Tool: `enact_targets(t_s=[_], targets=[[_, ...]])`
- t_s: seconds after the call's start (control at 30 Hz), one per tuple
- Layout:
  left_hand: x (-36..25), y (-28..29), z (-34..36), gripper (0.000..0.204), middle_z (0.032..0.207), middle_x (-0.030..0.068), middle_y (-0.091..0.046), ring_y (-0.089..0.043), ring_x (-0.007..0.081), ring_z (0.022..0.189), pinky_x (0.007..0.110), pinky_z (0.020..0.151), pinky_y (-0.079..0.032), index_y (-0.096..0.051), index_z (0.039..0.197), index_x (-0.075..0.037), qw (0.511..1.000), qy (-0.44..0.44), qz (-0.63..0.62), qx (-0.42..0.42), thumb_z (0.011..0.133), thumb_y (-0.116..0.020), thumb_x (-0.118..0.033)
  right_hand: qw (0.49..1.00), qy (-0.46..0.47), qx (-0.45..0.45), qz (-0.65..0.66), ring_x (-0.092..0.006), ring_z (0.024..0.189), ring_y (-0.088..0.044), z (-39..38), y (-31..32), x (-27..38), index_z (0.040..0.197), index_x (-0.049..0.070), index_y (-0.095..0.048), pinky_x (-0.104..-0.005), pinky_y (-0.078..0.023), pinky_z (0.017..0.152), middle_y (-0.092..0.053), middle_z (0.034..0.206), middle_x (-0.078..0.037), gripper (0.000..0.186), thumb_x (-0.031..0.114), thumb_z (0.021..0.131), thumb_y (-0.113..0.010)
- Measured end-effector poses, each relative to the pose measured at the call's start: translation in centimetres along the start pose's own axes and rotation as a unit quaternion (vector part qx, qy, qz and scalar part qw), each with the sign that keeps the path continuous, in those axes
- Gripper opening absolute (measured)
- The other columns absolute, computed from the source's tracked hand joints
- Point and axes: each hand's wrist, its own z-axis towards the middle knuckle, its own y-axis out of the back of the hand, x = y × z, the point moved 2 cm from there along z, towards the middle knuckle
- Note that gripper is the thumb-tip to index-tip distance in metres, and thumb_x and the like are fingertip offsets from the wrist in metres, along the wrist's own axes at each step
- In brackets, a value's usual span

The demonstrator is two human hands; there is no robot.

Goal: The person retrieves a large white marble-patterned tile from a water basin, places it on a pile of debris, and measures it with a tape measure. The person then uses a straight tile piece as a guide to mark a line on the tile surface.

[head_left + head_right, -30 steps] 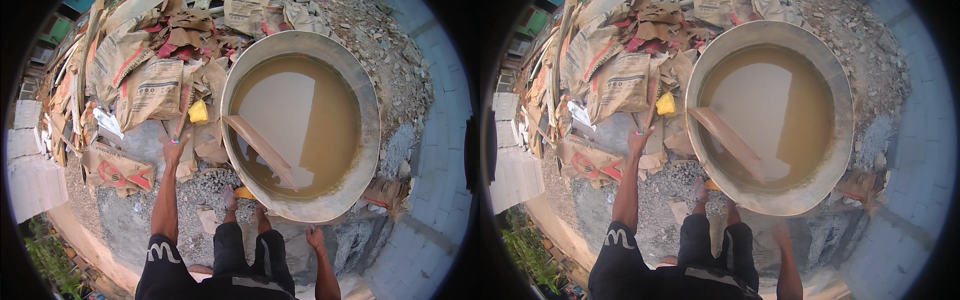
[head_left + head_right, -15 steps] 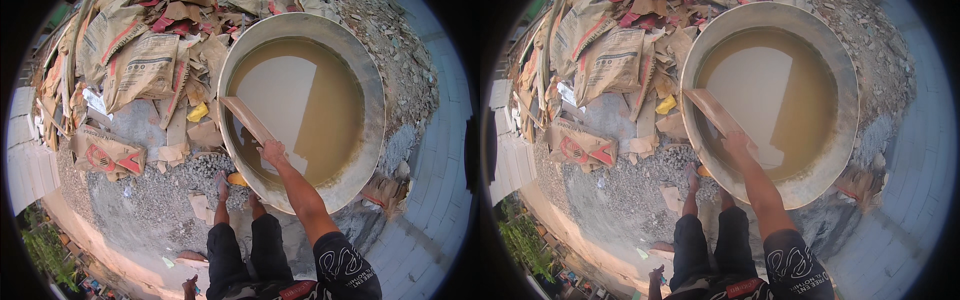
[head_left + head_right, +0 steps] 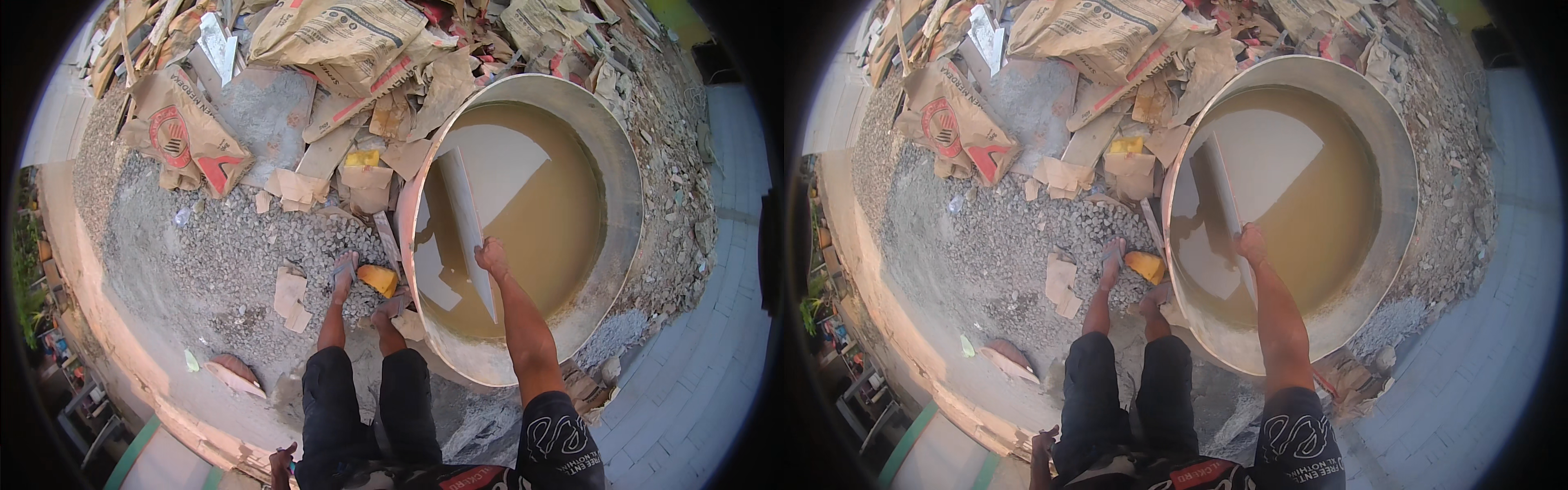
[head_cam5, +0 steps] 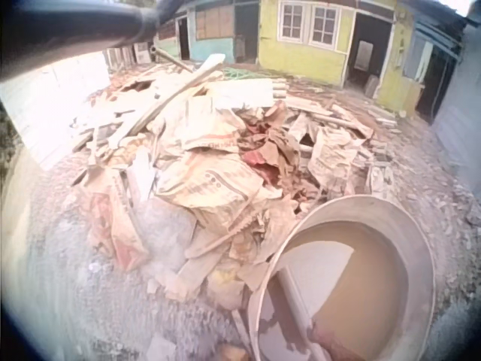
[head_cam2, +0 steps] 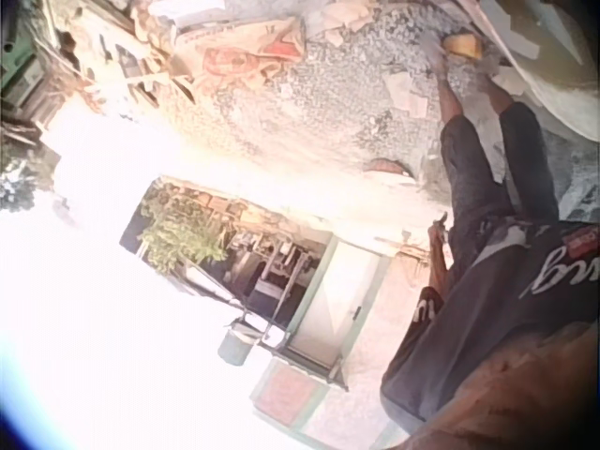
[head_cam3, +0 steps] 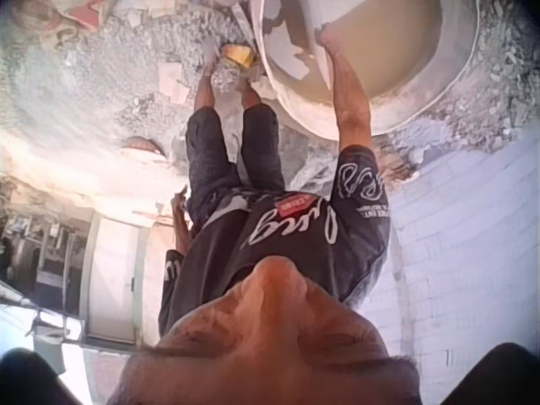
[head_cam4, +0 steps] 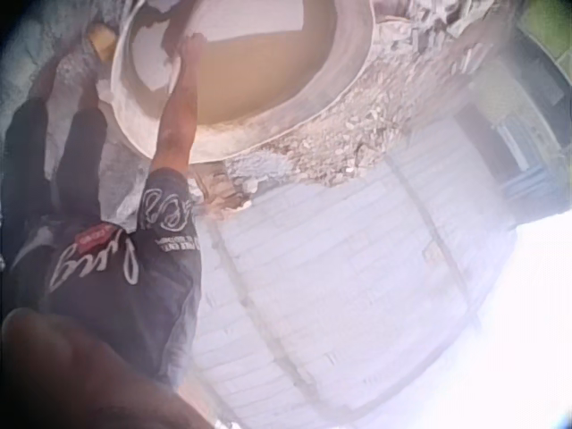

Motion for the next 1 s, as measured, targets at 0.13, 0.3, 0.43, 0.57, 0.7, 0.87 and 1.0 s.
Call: enact_targets(t_s=[0.13,0.3,0.43,0.57,0.7,0.87,1.0], targets=[[-2.6,-1.6,-0.4,0.046,0.054,-0.0016,-0.04,-0.037,0.0134,0.04,0.035,0.038,-0.03,-0.044,0.063,-0.015,1.0,-0.012,0.019,0.013,0.078,-0.087,-0.021,0.998,0.014,-0.008,-0.054,-0.0447,0.092,-0.066,-3.5,5.2,-8.4,0.086,-0.011,-0.066,-0.0497,-0.052,0.084,-0.066,0.09,-0.033,0.05,0.039,0.081,-0.07],[-2.7,-2.6,-0.3,0.044,0.055,-0.0023,-0.041,-0.035,0.0119,0.043,0.036,0.04,-0.03,-0.045,0.063,-0.015,0.999,-0.021,-0.01,0.027,0.078,-0.086,-0.02,0.998,0.04,0.009,-0.055,-0.0468,0.078,-0.067,-6.0,11.6,-7.7,0.077,-0.011,-0.065,-0.0502,-0.053,0.072,-0.066,0.08,-0.034,0.053,0.041,0.077,-0.073],[-4.2,-3.3,-0.8,0.03,0.06,-0.0008,-0.046,-0.041,0.0131,0.047,0.036,0.041,-0.033,-0.059,0.071,-0.01,0.998,-0.045,-0.022,0.047,0.077,-0.086,-0.019,0.991,0.04,0.069,-0.105,-0.0471,0.078,-0.067,-8.5,14.5,-6.0,0.079,-0.012,-0.065,-0.0501,-0.053,0.072,-0.066,0.081,-0.033,0.049,0.037,0.077,-0.074],[-7.6,-4.4,-1.8,0.022,0.067,0.0007,-0.051,-0.045,0.0145,0.052,0.036,0.043,-0.034,-0.071,0.084,-0.005,0.995,-0.085,-0.023,0.049,0.075,-0.087,-0.018,0.992,0.043,0.053,-0.105,-0.0472,0.082,-0.066,-14.6,16.1,-6.4,0.082,-0.012,-0.065,-0.0509,-0.052,0.075,-0.066,0.082,-0.034,0.044,0.032,0.079,-0.072],[-8.7,-4.3,-1.1,0.02,0.072,0.0006,-0.056,-0.049,0.0159,0.054,0.035,0.049,-0.039,-0.073,0.081,-0.005,0.989,-0.123,-0.018,0.086,0.075,-0.085,-0.02,0.997,0.044,0.043,-0.044,-0.0485,0.085,-0.065,-22.0,19.0,-4.4,0.084,-0.012,-0.065,-0.0517,-0.051,0.079,-0.065,0.082,-0.033,0.042,0.03,0.082,-0.07],[-13.2,-4.7,-1.2,0.017,0.073,-0.0001,-0.058,-0.048,0.0144,0.056,0.033,0.052,-0.04,-0.074,0.084,-0.006,0.964,-0.246,0.026,0.101,0.077,-0.083,-0.018,0.987,-0.031,0.123,-0.095,-0.0483,0.09,-0.063,-32.4,25.6,-2.3,0.098,-0.008,-0.068,-0.0525,-0.051,0.082,-0.067,0.088,-0.031,0.031,0.02,0.086,-0.066],[-21.2,-6.1,-4.1,0.014,0.077,0.0021,-0.066,-0.056,0.014,0.065,0.032,0.059,-0.043,-0.075,0.086,-0.007,0.935,-0.331,0.098,0.079,0.078,-0.081,-0.017,0.994,-0.04,0.089,-0.055,-0.0484,0.085,-0.063,-41.0,29.8,-0.6,0.093,-0.006,-0.07,-0.0525,-0.051,0.081,-0.067,0.083,-0.03,0.027,0.02,0.086,-0.067]])
